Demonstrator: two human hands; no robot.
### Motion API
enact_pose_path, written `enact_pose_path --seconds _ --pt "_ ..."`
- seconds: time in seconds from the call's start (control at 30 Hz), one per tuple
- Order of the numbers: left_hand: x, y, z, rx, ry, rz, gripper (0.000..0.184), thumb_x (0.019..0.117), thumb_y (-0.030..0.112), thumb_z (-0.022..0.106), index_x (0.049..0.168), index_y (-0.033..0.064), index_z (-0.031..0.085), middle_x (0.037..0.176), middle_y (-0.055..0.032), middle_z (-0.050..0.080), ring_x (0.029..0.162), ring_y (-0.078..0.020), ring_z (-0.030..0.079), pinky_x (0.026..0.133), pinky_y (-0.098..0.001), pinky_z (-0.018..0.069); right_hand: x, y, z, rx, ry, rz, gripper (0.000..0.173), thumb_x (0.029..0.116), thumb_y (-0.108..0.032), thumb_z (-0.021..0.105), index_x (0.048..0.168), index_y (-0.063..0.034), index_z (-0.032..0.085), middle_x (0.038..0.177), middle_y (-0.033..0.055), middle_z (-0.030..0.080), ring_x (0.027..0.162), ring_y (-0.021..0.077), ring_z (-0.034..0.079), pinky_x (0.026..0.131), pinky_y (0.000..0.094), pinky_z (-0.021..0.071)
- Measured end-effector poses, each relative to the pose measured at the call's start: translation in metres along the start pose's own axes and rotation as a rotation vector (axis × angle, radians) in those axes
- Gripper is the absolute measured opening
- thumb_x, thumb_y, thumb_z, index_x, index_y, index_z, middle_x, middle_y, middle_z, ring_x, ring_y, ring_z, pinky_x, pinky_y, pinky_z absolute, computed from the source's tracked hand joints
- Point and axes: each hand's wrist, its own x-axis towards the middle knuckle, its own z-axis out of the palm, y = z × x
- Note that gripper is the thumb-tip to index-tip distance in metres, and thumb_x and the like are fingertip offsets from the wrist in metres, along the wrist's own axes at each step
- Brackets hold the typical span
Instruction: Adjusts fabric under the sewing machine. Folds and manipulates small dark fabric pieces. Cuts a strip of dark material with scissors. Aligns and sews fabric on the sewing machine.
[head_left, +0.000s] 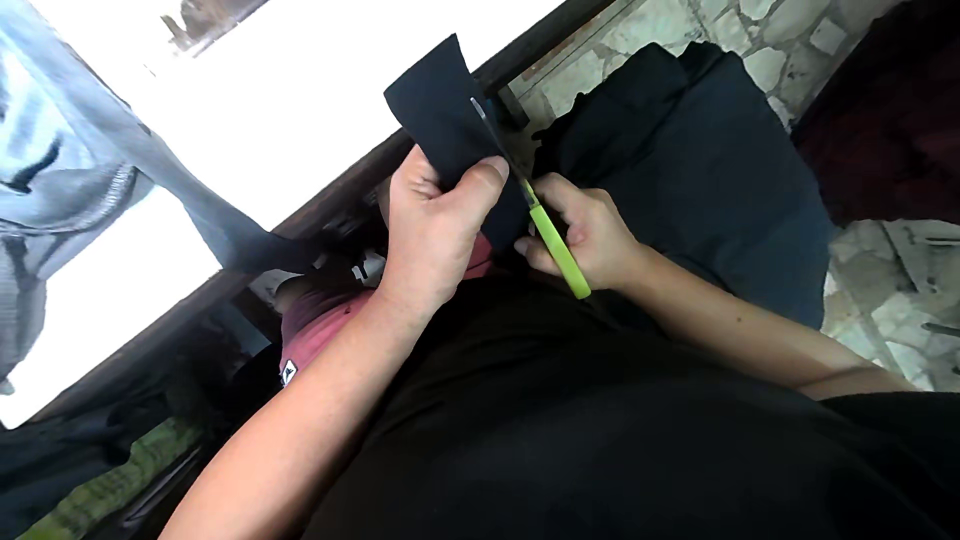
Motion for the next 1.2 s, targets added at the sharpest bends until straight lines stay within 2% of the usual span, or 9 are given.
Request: enact_pose_path --seconds 0.1,0.23,0.43,0.57,0.7,0.83,0.93,1.07,1.2 --pt "0.004 0.007 0.0 -0.013 0.006 0.045 0.016 0.0949 -0.002 0.054 0.104 0.0103 0.059 0.092 0.0022 0.072 0.088 -0.0104 0.072 0.082 -0.034 0.0631 0.004 -0.005 -0.003 -0.022 0.001 0.006 0.04 0.0868 -0.028 0.069 0.111 0.0033 0.063 0.078 0.0043 0.065 0.067 0.0015 0.059 0.061 0.0173 0.0496" --pt "0.002 0.008 0.0 -0.01 -0.01 0.072 0.017 0.0937 -0.003 0.055 0.102 0.0109 0.061 0.091 0.0031 0.072 0.088 -0.0089 0.072 0.082 -0.0326 0.0625 0.01 -0.012 -0.006 -0.047 -0.055 0.035 0.057 0.0887 -0.044 0.067 0.121 0.0015 0.06 0.091 0.0062 0.065 0.076 0.0048 0.061 0.067 0.0223 0.053" --pt "0.001 0.007 -0.001 -0.025 -0.008 0.041 0.017 0.0942 -0.003 0.055 0.103 0.0106 0.06 0.092 0.0022 0.073 0.087 -0.0102 0.073 0.08 -0.0337 0.0635 0.007 -0.008 -0.001 -0.03 0.026 -0.048 0.035 0.0863 -0.022 0.067 0.109 0.0042 0.064 0.076 0.0056 0.065 0.066 0.0032 0.059 0.059 0.0187 0.0494" --pt "0.006 0.014 0.001 -0.006 -0.011 0.068 0.016 0.0953 -0.001 0.053 0.103 0.0114 0.059 0.092 0.0035 0.072 0.088 -0.0086 0.072 0.082 -0.0318 0.0625 0.01 -0.013 -0.004 -0.029 0.037 -0.025 0.039 0.087 -0.026 0.069 0.112 0.0036 0.064 0.08 0.0049 0.066 0.069 0.0014 0.059 0.063 0.0171 0.0502" --pt "0.006 0.014 0.002 -0.022 -0.029 0.102 0.016 0.0947 -0.003 0.054 0.1 0.0119 0.06 0.089 0.0043 0.072 0.086 -0.0072 0.071 0.081 -0.0306 0.0619 0.016 -0.019 -0.01 -0.061 -0.022 0.016 0.056 0.0888 -0.044 0.068 0.121 0.0012 0.06 0.093 0.0062 0.066 0.08 0.0052 0.062 0.07 0.0229 0.0539" --pt "0.004 0.012 0.001 -0.024 -0.024 0.077 0.017 0.0945 -0.003 0.055 0.1 0.0112 0.061 0.089 0.0034 0.072 0.084 -0.0079 0.072 0.079 -0.0304 0.0627 0.015 -0.014 -0.008 -0.044 0.024 -0.037 0.039 0.0862 -0.025 0.068 0.113 0.0033 0.064 0.083 0.0058 0.067 0.072 0.002 0.061 0.064 0.0176 0.0514" --pt "0.006 0.014 0.0 -0.021 -0.022 0.065 0.017 0.0941 -0.002 0.054 0.1 0.0117 0.061 0.09 0.0036 0.072 0.085 -0.0081 0.072 0.078 -0.0309 0.0629 0.013 -0.016 -0.009 -0.041 0.028 -0.007 0.036 0.0855 -0.022 0.068 0.111 0.0024 0.065 0.08 0.0042 0.066 0.069 0.0007 0.059 0.062 0.0165 0.0495" --pt "0.012 0.021 0.002 -0.031 -0.03 0.11 0.017 0.0956 -0.002 0.051 0.102 0.0122 0.058 0.09 0.0039 0.071 0.086 -0.0085 0.072 0.081 -0.0319 0.0625 0.014 -0.017 -0.012 -0.056 0.031 0.0 0.04 0.086 -0.028 0.069 0.112 0.0016 0.064 0.082 0.0046 0.066 0.07 0.0016 0.06 0.063 0.0179 0.0505" --pt "0.012 0.022 0.003 -0.014 -0.062 0.121 0.018 0.094 -0.003 0.053 0.101 0.0119 0.061 0.088 0.0048 0.072 0.084 -0.0067 0.071 0.08 -0.0294 0.0619 0.017 -0.019 -0.017 -0.081 -0.023 0.017 0.055 0.0891 -0.045 0.067 0.119 0.0008 0.061 0.09 0.0053 0.064 0.077 0.0052 0.06 0.068 0.0227 0.0525"
